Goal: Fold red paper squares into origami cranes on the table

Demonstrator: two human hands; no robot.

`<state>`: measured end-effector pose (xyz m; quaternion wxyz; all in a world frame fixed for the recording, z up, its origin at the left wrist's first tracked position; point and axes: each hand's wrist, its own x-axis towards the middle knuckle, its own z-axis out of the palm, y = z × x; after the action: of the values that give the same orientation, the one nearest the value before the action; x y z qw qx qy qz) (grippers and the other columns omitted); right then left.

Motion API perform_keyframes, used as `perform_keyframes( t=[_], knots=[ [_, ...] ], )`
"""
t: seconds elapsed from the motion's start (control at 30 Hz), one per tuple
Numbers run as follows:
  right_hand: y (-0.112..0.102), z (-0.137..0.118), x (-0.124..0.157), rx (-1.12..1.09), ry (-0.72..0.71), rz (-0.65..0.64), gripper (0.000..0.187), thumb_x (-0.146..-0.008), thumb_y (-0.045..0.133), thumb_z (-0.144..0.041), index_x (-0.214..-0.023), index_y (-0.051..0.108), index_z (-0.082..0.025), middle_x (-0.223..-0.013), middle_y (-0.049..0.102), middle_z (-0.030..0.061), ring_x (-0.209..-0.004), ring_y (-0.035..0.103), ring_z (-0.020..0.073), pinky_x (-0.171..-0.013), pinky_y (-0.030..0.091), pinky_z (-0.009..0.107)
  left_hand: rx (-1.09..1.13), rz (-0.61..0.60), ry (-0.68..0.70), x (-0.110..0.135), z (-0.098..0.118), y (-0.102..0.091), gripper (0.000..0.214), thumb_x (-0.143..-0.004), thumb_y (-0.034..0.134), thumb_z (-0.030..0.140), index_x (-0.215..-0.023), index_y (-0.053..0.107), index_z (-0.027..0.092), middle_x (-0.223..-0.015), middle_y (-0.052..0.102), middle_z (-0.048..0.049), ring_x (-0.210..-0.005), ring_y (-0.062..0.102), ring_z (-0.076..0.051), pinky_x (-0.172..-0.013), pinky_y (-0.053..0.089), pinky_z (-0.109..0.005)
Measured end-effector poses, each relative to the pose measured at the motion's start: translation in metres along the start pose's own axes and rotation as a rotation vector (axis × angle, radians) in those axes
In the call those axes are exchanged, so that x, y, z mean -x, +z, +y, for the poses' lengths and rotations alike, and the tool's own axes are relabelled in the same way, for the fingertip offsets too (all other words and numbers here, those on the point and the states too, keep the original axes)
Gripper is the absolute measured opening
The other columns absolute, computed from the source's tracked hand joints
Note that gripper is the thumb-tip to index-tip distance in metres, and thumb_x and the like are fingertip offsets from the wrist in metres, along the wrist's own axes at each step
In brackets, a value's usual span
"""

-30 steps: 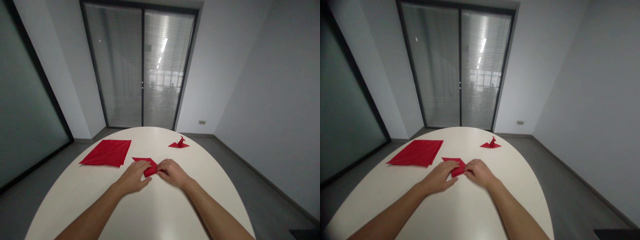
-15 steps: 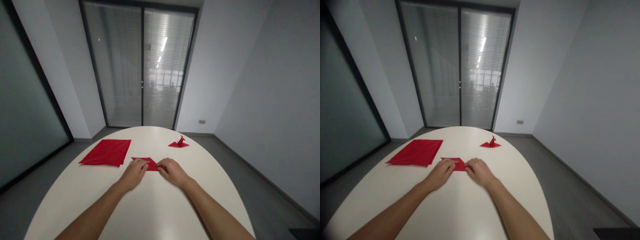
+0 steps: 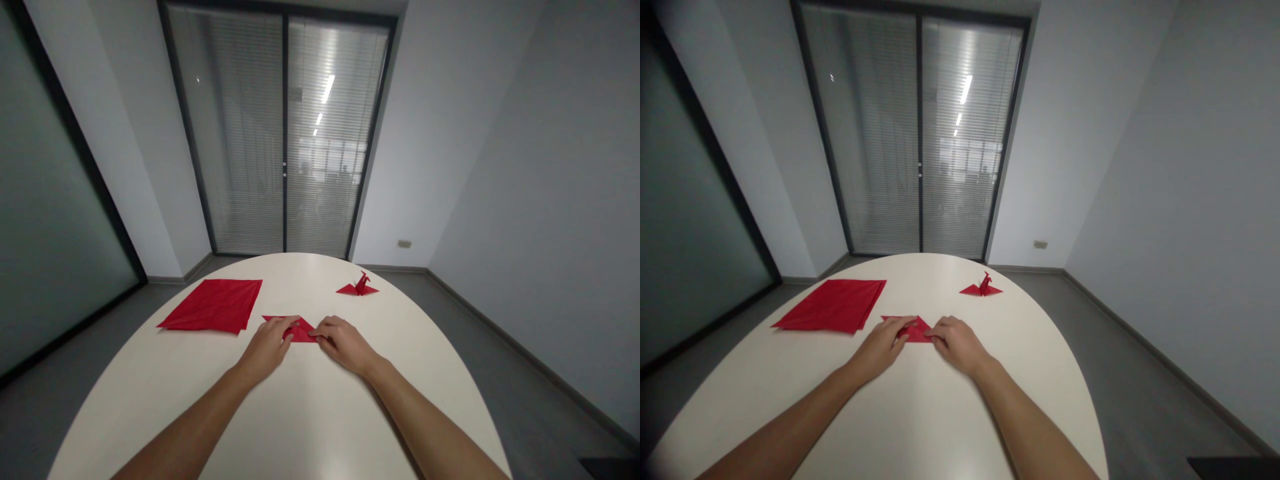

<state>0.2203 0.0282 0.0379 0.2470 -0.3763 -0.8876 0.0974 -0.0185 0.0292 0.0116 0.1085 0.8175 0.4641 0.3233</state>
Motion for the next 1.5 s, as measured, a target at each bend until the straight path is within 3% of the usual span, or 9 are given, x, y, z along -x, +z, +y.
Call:
perform_keyframes(
  t=[0.17, 0.37, 0.5, 0.63, 0.8, 0.97, 1.23, 1.5],
  knots=[
    [0.004, 0.001, -0.001, -0.013, -0.044, 0.008, 0.037, -0.093, 0.054, -0.011, -0.119, 0.074, -0.028, -0.117, 0.07, 0.0057, -0.107, 0.062, 0.0215, -0.096, 0.048, 0.035, -0.066, -0.039, 0.035, -0.001, 0.004, -0.005, 0.03, -0.091, 0.054, 0.009, -0.11, 0.071, 0.025, -0.122, 0.071, -0.0041, -0.115, 0.063, -0.024, -0.1, 0.049, -0.041],
    [-0.002, -0.008, -0.006, 0.017, -0.107, -0.044, 0.033, -0.095, 0.055, -0.016, -0.122, 0.072, -0.025, -0.115, 0.073, 0.0066, -0.107, 0.063, 0.0228, -0.097, 0.047, 0.038, -0.241, -0.045, 0.074, -0.002, 0.014, -0.016, 0.031, -0.09, 0.053, 0.004, -0.104, 0.073, 0.024, -0.115, 0.071, -0.0053, -0.109, 0.063, -0.026, -0.091, 0.049, -0.042],
    [-0.009, -0.019, -0.007, 0.031, -0.113, -0.082, 0.042, -0.094, 0.057, -0.021, -0.136, 0.06, -0.02, -0.111, 0.074, 0.0095, -0.104, 0.064, 0.0243, -0.095, 0.047, 0.038, -0.315, -0.139, 0.015, -0.001, 0.025, -0.023, 0.028, -0.092, 0.05, 0.004, -0.101, 0.072, 0.02, -0.099, 0.075, -0.0061, -0.098, 0.068, -0.025, -0.087, 0.048, -0.04],
    [-0.007, -0.023, -0.007, -0.008, -0.096, -0.08, 0.042, -0.092, 0.059, -0.021, -0.134, 0.061, -0.02, -0.115, 0.072, 0.0104, -0.107, 0.063, 0.0255, -0.096, 0.048, 0.039, -0.405, -0.131, -0.053, 0.002, 0.038, -0.024, 0.026, -0.097, 0.045, 0.013, -0.094, 0.07, 0.018, -0.089, 0.075, -0.0077, -0.089, 0.069, -0.026, -0.084, 0.047, -0.039],
    [0.003, -0.018, -0.007, -0.137, -0.053, -0.045, 0.034, -0.093, 0.052, -0.013, -0.121, 0.068, -0.024, -0.114, 0.073, 0.0069, -0.105, 0.065, 0.0219, -0.096, 0.048, 0.036, -0.303, -0.088, -0.013, 0.007, 0.035, -0.017, 0.014, -0.095, 0.054, 0.022, -0.099, 0.067, 0.02, -0.1, 0.072, -0.0064, -0.095, 0.067, -0.025, -0.085, 0.047, -0.038],
    [0.006, -0.015, -0.007, -0.174, -0.019, -0.023, 0.036, -0.089, 0.058, -0.013, -0.122, 0.067, -0.023, -0.111, 0.072, 0.0067, -0.101, 0.065, 0.022, -0.092, 0.05, 0.036, -0.142, -0.095, 0.031, 0.005, 0.025, -0.014, 0.014, -0.089, 0.061, 0.021, -0.103, 0.066, 0.022, -0.105, 0.07, -0.005, -0.1, 0.066, -0.024, -0.089, 0.048, -0.037],
    [0.008, -0.005, -0.004, -0.082, -0.018, -0.017, 0.049, -0.082, 0.068, -0.025, -0.13, 0.065, -0.017, -0.132, 0.066, 0.0143, -0.122, 0.06, 0.0287, -0.109, 0.043, 0.044, -0.008, -0.099, 0.08, 0.005, 0.021, -0.01, 0.021, -0.085, 0.065, 0.023, -0.106, 0.066, 0.022, -0.118, 0.069, -0.0065, -0.109, 0.065, -0.025, -0.098, 0.049, -0.04],
    [0.012, -0.002, -0.001, -0.011, 0.019, -0.021, 0.057, -0.081, 0.072, -0.038, -0.133, 0.064, -0.017, -0.137, 0.062, 0.0154, -0.127, 0.057, 0.0302, -0.111, 0.041, 0.046, 0.003, -0.105, 0.104, 0.003, 0.019, -0.008, 0.022, -0.082, 0.067, 0.022, -0.105, 0.066, 0.021, -0.121, 0.068, -0.0072, -0.112, 0.064, -0.026, -0.1, 0.049, -0.044]
  ],
)
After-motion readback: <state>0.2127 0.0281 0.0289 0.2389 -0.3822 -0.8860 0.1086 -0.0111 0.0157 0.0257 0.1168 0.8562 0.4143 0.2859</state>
